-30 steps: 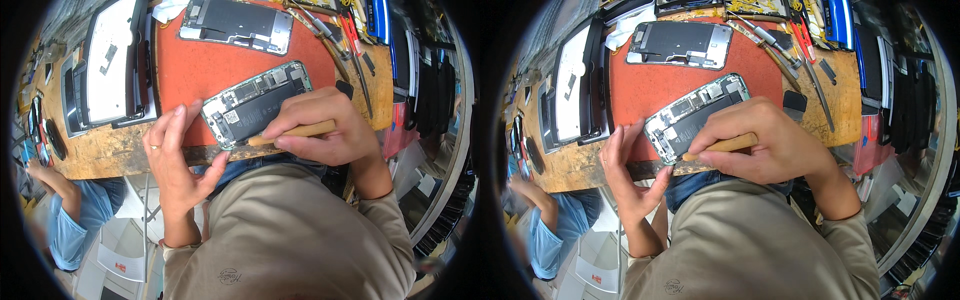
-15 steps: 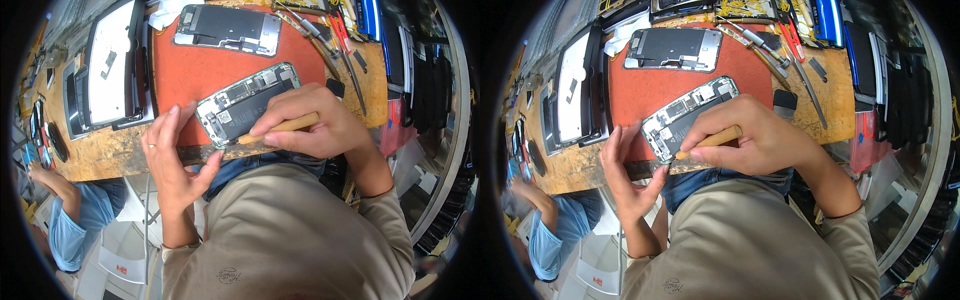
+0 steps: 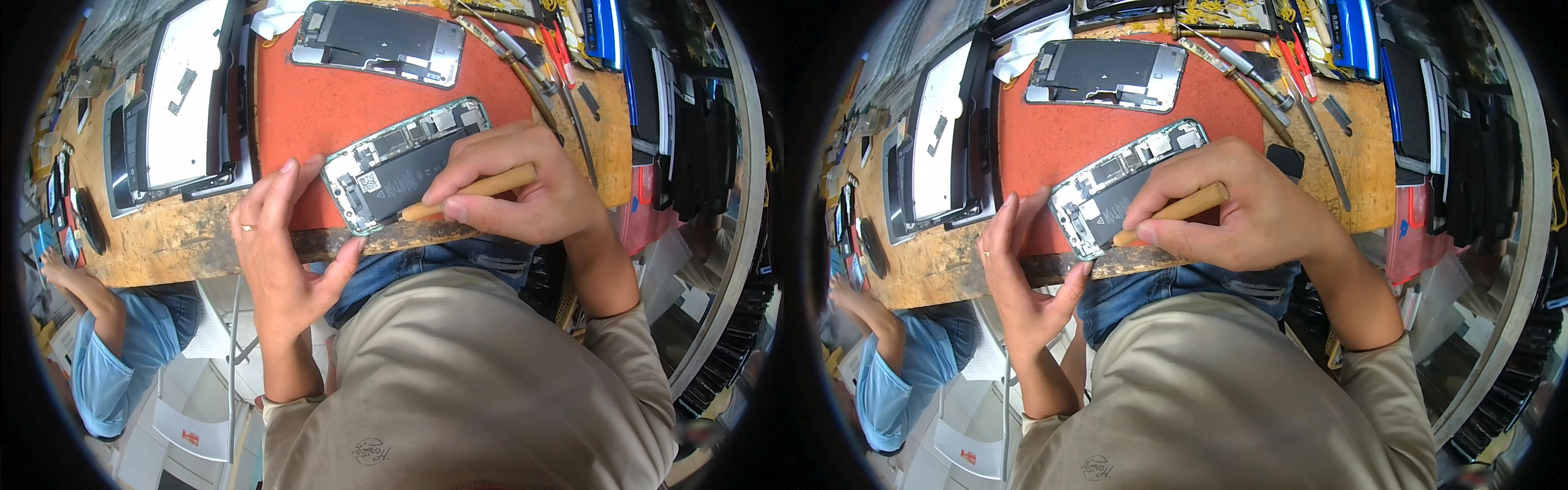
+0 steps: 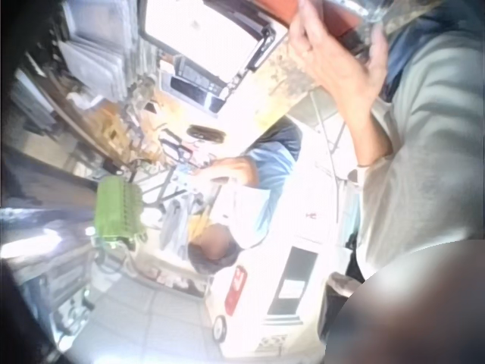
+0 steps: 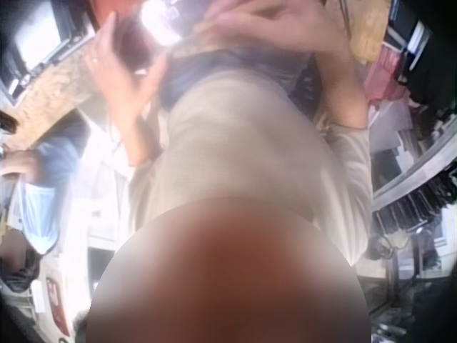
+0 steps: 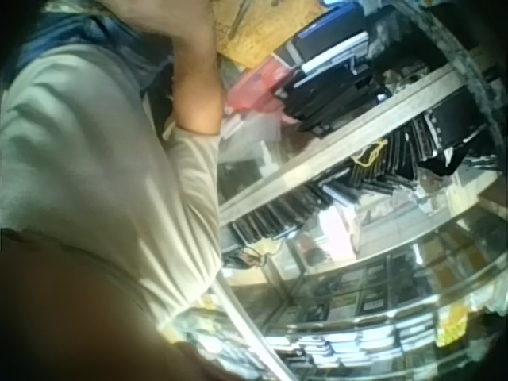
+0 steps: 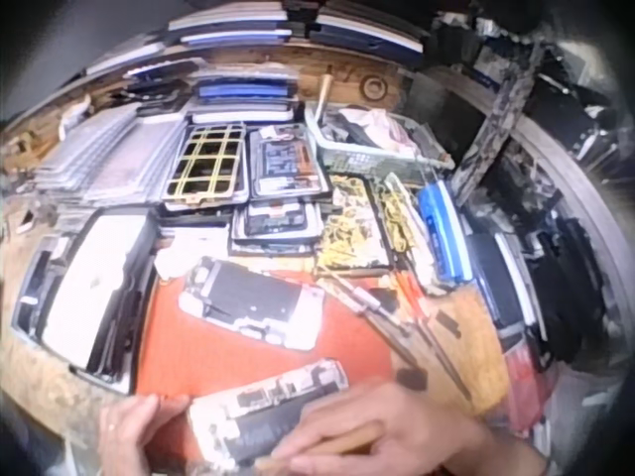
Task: The person cleans the interior of a disassembled smartphone with a wooden stick and a toothbrush. They then retrieve a new screen assembly from a plastic bag and place it on the workbench. Finally, they use a small tool to adjust components on the new screen assembly.
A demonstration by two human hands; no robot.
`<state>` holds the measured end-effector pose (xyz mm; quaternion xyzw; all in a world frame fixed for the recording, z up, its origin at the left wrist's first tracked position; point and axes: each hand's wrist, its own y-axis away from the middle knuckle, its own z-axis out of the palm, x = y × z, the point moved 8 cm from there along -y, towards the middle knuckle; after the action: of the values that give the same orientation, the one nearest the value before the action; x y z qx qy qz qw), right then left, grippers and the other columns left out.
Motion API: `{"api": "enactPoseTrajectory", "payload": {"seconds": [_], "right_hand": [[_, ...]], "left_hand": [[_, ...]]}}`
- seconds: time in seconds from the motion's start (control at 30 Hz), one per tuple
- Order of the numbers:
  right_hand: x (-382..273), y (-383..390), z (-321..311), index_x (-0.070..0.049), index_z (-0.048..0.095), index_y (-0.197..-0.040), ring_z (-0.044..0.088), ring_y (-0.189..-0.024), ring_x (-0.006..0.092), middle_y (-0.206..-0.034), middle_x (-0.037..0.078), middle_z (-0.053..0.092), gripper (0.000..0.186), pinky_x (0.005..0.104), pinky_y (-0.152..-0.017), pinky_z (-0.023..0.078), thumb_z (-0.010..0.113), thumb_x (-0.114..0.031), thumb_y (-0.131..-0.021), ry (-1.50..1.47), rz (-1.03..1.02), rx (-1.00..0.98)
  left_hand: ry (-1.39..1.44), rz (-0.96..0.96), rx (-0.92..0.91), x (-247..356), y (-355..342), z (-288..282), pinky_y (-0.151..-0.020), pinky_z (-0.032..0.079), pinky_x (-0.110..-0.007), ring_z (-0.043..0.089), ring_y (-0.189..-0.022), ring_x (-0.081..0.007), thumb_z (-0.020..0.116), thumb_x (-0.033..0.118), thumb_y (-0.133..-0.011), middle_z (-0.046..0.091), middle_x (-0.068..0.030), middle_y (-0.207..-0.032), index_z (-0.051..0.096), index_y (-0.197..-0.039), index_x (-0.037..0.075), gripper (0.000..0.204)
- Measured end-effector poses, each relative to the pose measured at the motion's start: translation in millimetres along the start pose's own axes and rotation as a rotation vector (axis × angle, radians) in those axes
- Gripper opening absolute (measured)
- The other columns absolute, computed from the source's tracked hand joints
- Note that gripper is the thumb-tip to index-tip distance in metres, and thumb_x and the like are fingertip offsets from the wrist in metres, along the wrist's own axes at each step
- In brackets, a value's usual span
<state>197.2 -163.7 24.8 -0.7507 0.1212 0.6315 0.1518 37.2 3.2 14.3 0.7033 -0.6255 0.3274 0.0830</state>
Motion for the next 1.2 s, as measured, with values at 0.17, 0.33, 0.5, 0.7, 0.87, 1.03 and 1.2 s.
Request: {"api": "enactPoseTrajectory", "payload": {"seconds": [0.17,0.33,0.5,0.7,0.87,1.03,1.2], "right_hand": [[-4,-1,0,0.001,0.083,-0.107,0.071,-0.071,0.0164,-0.087,0.011,0.078,0.016,0.0296,-0.061,0.05,0.079,0.002,-0.092,0.031,-0.032,-0.012],[-9,-2,1,0.002,0.083,-0.106,0.072,-0.071,0.0181,-0.086,0.012,0.078,0.016,0.0305,-0.062,0.051,0.078,0.003,-0.092,0.05,-0.055,-0.047],[-6,-2,2,0.002,0.083,-0.106,0.072,-0.071,0.0189,-0.085,0.012,0.078,0.015,0.0313,-0.062,0.052,0.079,0.003,-0.093,0.037,-0.056,-0.039],[-5,-4,7,0.002,0.083,-0.107,0.072,-0.071,0.0201,-0.085,0.012,0.078,0.015,0.032,-0.062,0.051,0.079,0.002,-0.092,0.021,-0.083,-0.05],[-6,-5,11,0.002,0.083,-0.106,0.071,-0.069,0.0196,-0.084,0.012,0.078,0.015,0.0327,-0.061,0.051,0.08,0.002,-0.092,0.024,-0.084,-0.059],[-6,-2,2,0.001,0.084,-0.105,0.069,-0.065,0.0171,-0.083,0.012,0.077,0.017,0.0316,-0.058,0.049,0.08,0.003,-0.088,-0.011,-0.033,0.035],[-11,0,-5,0.002,0.084,-0.102,0.067,-0.063,0.0163,-0.08,0.012,0.077,0.018,0.0298,-0.056,0.047,0.079,0.004,-0.085,0.043,-0.026,0.066]], "left_hand": [[-0.003,0.005,-0.008,0,0,0,-0.114,0.036,-0.05,0.061,-0.133,-0.0331,0.093,0.022,-0.074,0.074,-0.0146,-0.144,0.044,-0.161,0.002,0.102],[-0.001,-0.006,-0.009,0,0,0,-0.114,0.036,-0.05,0.061,-0.133,-0.033,0.093,0.022,-0.073,0.074,-0.0149,-0.143,0.044,-0.161,0.001,0.102],[-0.01,-0.018,-0.01,0,0,0,-0.114,0.036,-0.049,0.061,-0.132,-0.0331,0.093,0.021,-0.073,0.075,-0.0149,-0.141,0.045,-0.16,0.0,0.102],[0.051,-0.033,-0.011,-2,-1,0,-0.114,0.037,-0.049,0.061,-0.131,-0.0328,0.093,0.021,-0.071,0.075,-0.0149,-0.141,0.045,-0.16,0.0,0.103],[0.001,-0.015,-0.018,-1,-2,-1,-0.114,0.037,-0.049,0.061,-0.131,-0.0318,0.094,0.021,-0.071,0.075,-0.0143,-0.14,0.044,-0.161,0.001,0.105],[-0.006,-0.014,-0.018,0,-2,0,-0.113,0.037,-0.05,0.061,-0.13,-0.0313,0.094,0.021,-0.07,0.075,-0.0132,-0.14,0.044,-0.161,0.002,0.105],[-0.021,-0.009,-0.036,0,-3,0,-0.113,0.037,-0.05,0.06,-0.131,-0.0311,0.094,0.021,-0.07,0.075,-0.0124,-0.141,0.044,-0.16,0.003,0.105]]}}
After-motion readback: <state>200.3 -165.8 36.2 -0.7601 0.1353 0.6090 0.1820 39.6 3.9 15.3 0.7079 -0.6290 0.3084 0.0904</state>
